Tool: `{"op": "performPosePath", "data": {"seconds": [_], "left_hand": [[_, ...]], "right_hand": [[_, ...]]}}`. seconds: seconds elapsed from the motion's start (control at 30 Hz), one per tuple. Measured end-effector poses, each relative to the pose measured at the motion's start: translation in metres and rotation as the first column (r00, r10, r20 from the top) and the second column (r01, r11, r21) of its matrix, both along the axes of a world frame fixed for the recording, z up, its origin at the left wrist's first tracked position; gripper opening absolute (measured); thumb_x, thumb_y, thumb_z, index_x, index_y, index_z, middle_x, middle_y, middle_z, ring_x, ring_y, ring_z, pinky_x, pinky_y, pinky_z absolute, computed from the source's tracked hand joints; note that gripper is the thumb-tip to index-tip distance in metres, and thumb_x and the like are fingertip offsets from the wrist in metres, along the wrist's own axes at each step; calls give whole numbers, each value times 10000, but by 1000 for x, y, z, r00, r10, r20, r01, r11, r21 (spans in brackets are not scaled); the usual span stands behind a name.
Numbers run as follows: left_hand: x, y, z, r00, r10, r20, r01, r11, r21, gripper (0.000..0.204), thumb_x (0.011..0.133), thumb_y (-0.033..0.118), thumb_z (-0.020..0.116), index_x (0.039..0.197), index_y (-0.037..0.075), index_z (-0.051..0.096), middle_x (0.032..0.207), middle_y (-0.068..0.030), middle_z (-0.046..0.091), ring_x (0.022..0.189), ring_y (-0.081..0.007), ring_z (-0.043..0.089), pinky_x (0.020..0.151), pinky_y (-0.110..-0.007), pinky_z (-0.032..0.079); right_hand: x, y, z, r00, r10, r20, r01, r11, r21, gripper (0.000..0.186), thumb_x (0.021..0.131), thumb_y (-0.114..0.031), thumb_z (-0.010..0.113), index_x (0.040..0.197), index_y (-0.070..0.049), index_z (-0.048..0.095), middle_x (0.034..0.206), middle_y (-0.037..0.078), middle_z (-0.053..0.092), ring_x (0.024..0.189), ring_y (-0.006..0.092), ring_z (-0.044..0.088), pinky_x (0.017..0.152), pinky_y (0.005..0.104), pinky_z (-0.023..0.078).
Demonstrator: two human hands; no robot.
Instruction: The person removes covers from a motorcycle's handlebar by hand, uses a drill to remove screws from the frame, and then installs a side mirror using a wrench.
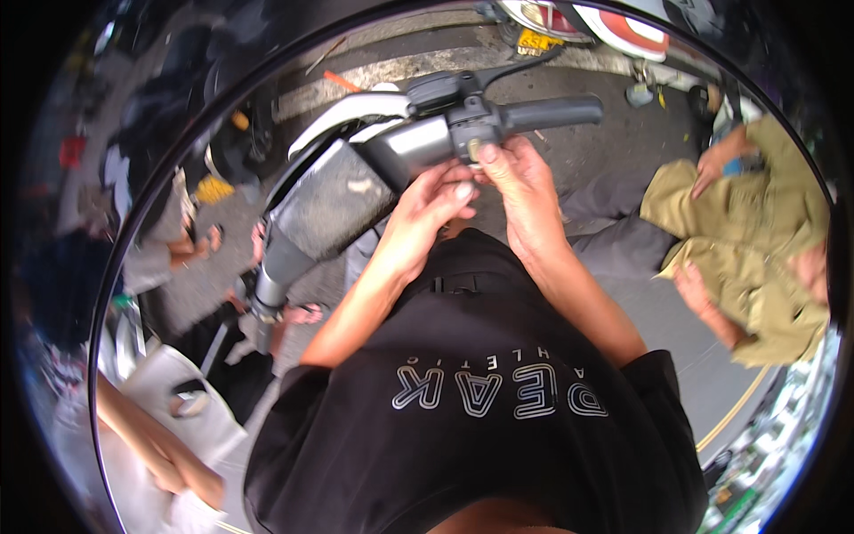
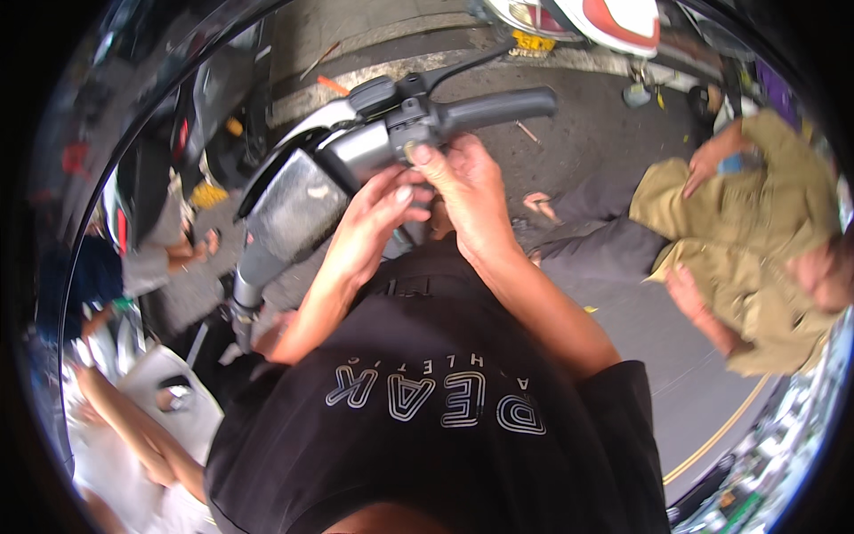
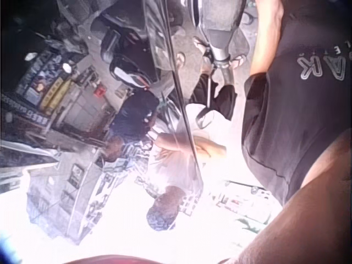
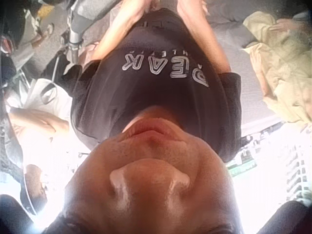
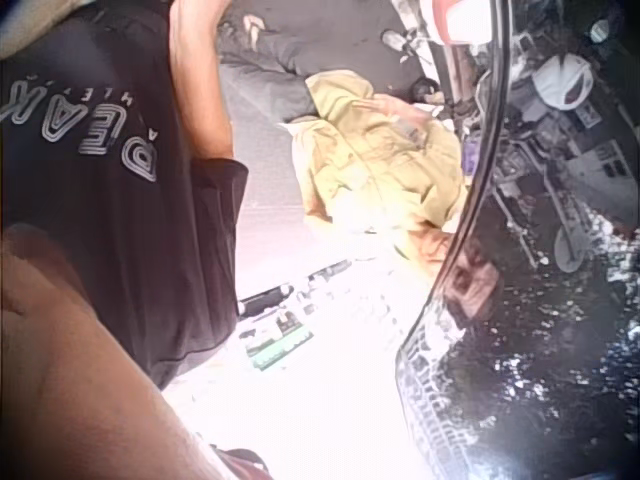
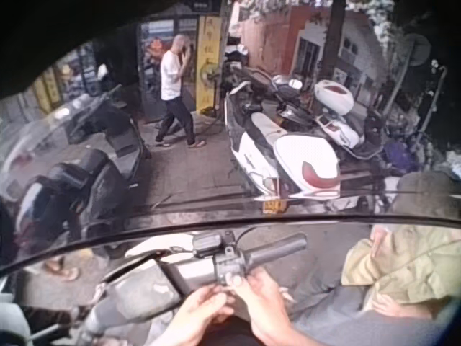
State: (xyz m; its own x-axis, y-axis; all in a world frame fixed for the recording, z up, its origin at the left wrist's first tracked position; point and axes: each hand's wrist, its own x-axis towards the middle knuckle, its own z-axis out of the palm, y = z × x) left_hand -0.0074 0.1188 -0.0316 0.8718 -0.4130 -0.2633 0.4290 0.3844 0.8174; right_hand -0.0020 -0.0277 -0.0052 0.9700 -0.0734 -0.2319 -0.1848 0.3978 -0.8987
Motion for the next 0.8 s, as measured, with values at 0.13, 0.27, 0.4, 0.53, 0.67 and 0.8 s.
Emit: {"op": "performPosePath", "data": {"seconds": [0.13,0.27,0.4,0.53,0.67,0.8], "left_hand": [[-2,38,38,910,-231,343,39,874,485,432,861,127,689,1244,-25,560,1158,-123,604,1115,-209,573,968,-340,453],[31,33,75,432,-418,799,-558,573,601,554,732,228,793,1192,-7,593,1201,-176,564,1157,-320,521,1002,-424,395],[60,8,72,430,-568,702,-463,529,712,724,735,354,800,1307,2,530,1376,-197,471,1288,-330,451,1076,-418,347],[69,15,66,453,-578,679,-375,567,733,821,728,532,759,1328,22,526,1441,-195,395,1293,-342,437,1058,-444,365],[70,15,58,496,-559,664,-329,587,740,845,706,556,776,1338,54,523,1470,-180,356,1294,-333,429,1025,-429,390],[69,16,58,435,-619,654,-415,507,756,826,713,519,791,1341,54,520,1474,-174,345,1277,-303,446,982,-394,429]], "right_hand": [[4,8,-16,992,-108,62,103,991,83,415,850,-202,762,1120,30,549,980,67,648,878,114,610,759,251,494],[7,19,-37,968,-209,136,195,974,112,503,783,-277,824,1069,49,569,909,65,664,826,109,619,737,249,506],[8,18,-47,966,-213,148,214,977,12,554,761,-364,829,1023,55,578,854,90,672,778,128,634,700,260,516],[8,18,-45,975,-179,130,183,983,-17,575,741,-418,829,980,47,590,822,104,672,743,147,641,676,287,510],[5,13,-39,983,-138,124,141,990,-12,556,758,-409,816,999,40,593,808,110,673,747,162,652,687,292,512],[-1,9,-33,990,-102,103,97,994,50,529,791,-374,797,1038,44,586,829,122,682,778,170,669,715,292,518]]}}
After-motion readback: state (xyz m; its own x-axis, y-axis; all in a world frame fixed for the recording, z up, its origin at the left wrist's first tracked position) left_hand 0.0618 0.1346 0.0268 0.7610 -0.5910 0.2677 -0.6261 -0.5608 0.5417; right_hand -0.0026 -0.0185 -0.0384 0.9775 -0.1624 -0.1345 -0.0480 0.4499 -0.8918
